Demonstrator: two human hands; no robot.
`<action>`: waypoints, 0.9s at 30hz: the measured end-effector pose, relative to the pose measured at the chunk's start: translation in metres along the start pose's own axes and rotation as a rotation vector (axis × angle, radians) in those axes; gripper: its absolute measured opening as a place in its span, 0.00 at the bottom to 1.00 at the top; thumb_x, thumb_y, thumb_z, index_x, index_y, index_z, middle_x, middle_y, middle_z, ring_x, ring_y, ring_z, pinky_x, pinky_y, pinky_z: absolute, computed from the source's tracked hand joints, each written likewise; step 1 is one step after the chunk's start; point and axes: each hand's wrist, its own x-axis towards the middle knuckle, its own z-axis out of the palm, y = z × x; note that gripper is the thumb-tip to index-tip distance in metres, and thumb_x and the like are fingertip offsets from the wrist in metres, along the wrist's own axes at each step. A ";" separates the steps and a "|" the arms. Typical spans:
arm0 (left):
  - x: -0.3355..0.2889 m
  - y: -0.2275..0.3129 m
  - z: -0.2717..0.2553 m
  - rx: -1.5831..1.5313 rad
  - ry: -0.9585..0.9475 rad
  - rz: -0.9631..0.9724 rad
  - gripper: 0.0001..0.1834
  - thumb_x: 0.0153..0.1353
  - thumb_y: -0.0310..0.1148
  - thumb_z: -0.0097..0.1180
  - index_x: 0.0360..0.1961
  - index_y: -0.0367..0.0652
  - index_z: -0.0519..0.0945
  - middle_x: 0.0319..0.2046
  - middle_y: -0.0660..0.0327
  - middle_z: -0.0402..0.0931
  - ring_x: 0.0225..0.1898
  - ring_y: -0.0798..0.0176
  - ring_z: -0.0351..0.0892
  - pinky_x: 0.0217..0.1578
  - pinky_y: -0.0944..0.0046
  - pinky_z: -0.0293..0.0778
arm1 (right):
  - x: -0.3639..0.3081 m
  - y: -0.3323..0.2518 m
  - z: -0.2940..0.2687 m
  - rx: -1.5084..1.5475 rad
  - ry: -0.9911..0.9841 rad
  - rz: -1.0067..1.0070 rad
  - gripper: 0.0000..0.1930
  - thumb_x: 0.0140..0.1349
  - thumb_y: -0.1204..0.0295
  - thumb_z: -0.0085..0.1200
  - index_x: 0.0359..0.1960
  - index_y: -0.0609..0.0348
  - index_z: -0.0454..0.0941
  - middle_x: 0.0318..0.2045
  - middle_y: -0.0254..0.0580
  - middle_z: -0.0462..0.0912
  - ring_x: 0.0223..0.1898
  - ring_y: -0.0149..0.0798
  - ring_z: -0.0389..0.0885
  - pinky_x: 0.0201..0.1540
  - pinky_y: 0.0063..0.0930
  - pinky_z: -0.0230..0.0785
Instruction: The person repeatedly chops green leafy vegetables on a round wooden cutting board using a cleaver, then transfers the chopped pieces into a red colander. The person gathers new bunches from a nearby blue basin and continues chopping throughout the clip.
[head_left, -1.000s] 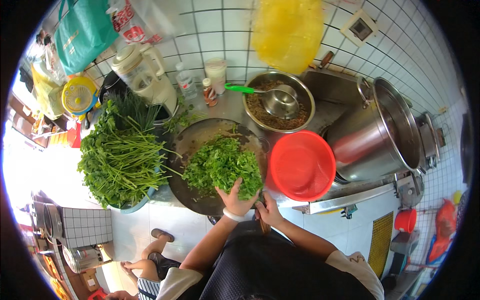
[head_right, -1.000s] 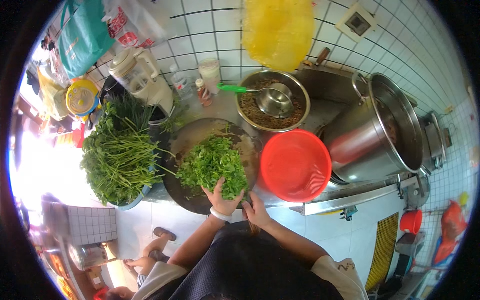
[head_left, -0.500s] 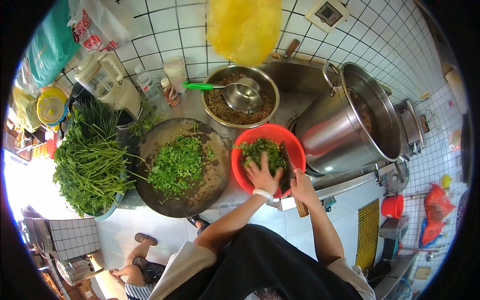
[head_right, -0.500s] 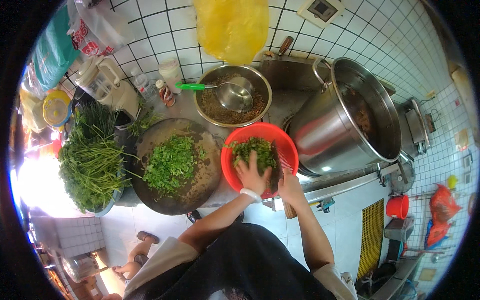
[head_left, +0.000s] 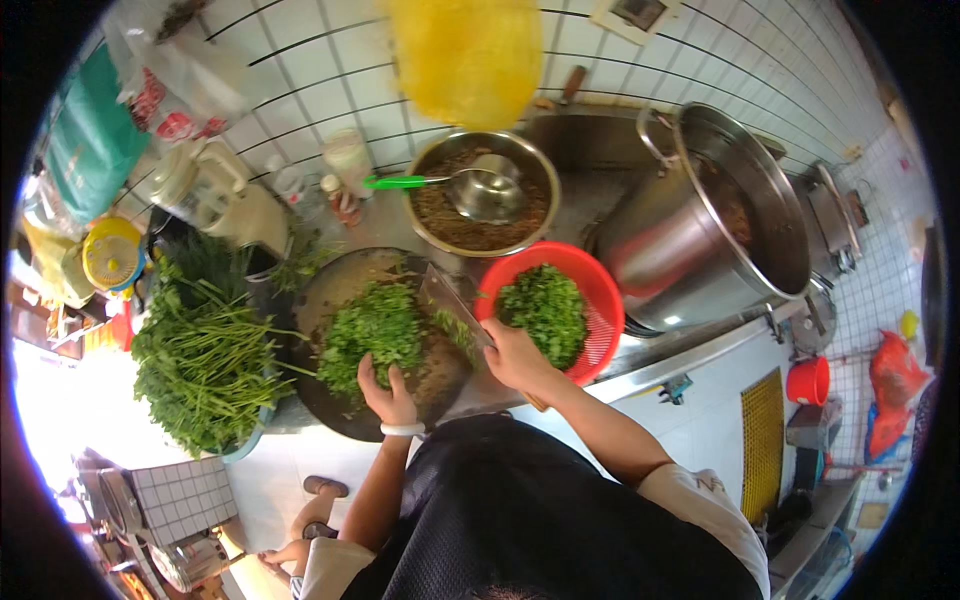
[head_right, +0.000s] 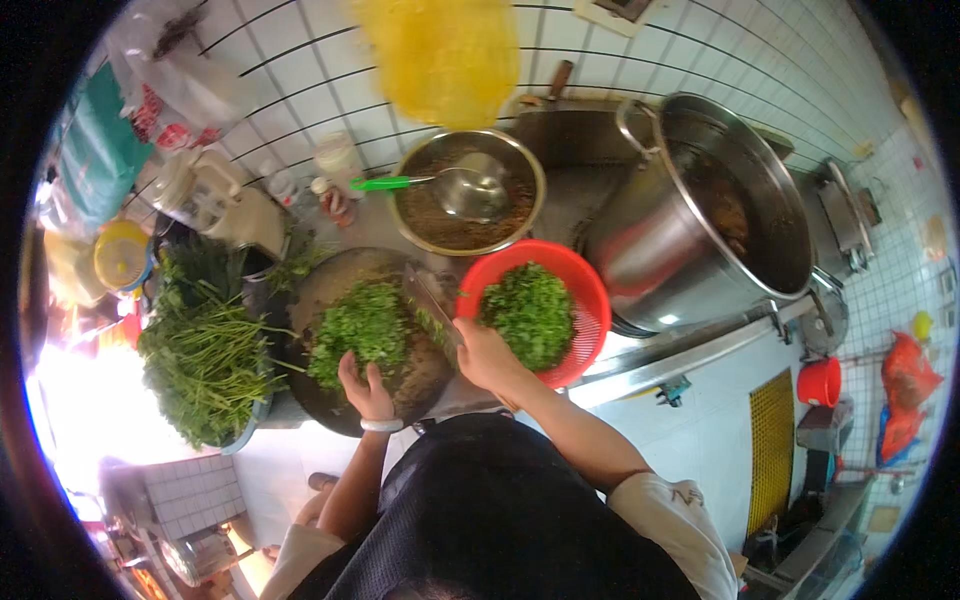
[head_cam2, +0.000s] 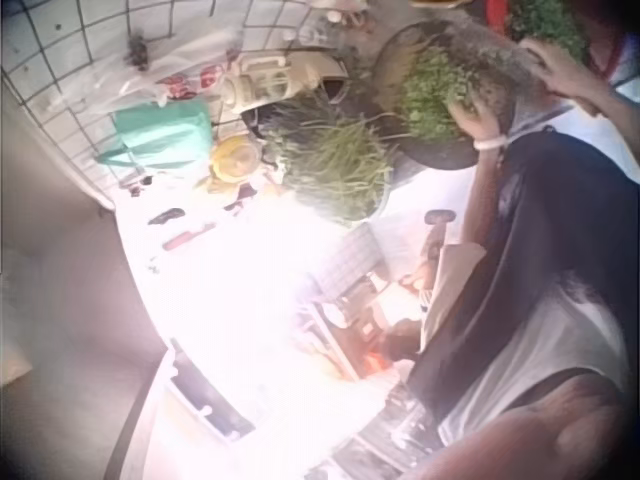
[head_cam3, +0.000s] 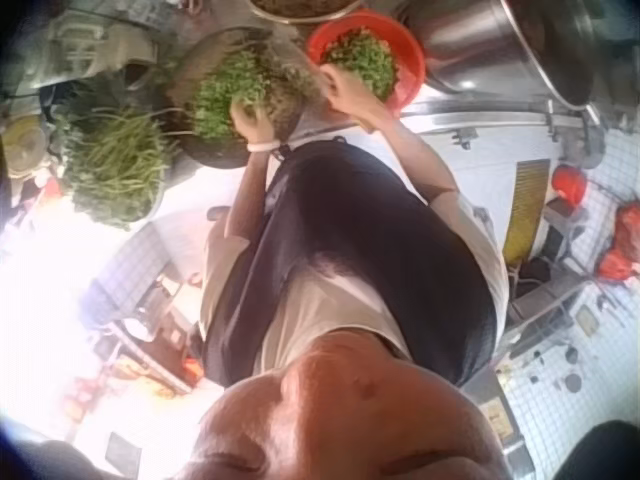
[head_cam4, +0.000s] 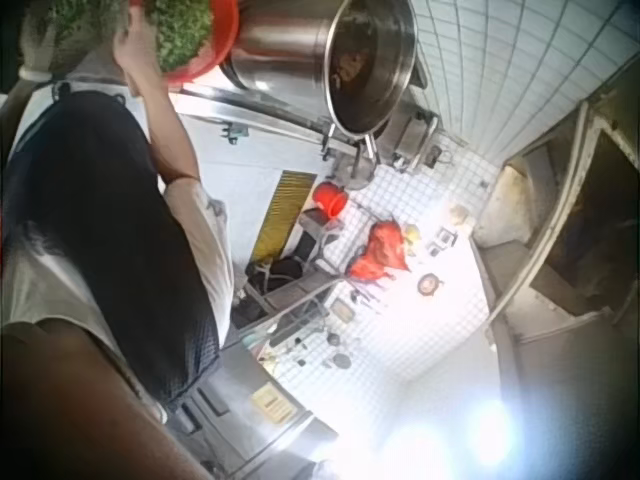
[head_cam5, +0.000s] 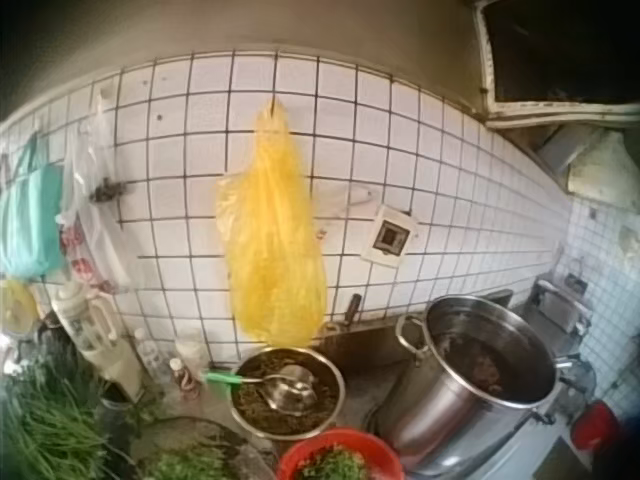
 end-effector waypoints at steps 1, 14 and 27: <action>-0.002 -0.027 -0.021 0.089 0.043 -0.031 0.30 0.55 0.29 0.57 0.58 0.31 0.63 0.56 0.45 0.63 0.59 0.47 0.62 0.60 0.55 0.56 | 0.016 -0.004 0.020 -0.073 -0.059 0.064 0.17 0.53 0.78 0.48 0.46 0.64 0.65 0.28 0.62 0.77 0.29 0.60 0.78 0.31 0.50 0.71; 0.077 -0.077 -0.037 0.284 -0.176 -0.003 0.55 0.42 0.48 0.71 0.66 0.42 0.53 0.66 0.39 0.41 0.66 0.35 0.44 0.64 0.44 0.48 | 0.054 -0.022 0.110 -0.249 -0.209 0.078 0.18 0.58 0.75 0.46 0.51 0.61 0.64 0.31 0.60 0.79 0.30 0.58 0.80 0.32 0.47 0.73; 0.109 -0.072 -0.016 0.410 -0.486 0.304 0.41 0.35 0.50 0.72 0.56 0.60 0.72 0.66 0.48 0.45 0.66 0.33 0.42 0.61 0.31 0.46 | 0.023 0.023 0.161 0.557 -0.086 0.643 0.19 0.63 0.80 0.44 0.56 0.62 0.60 0.29 0.40 0.76 0.16 0.28 0.72 0.18 0.24 0.64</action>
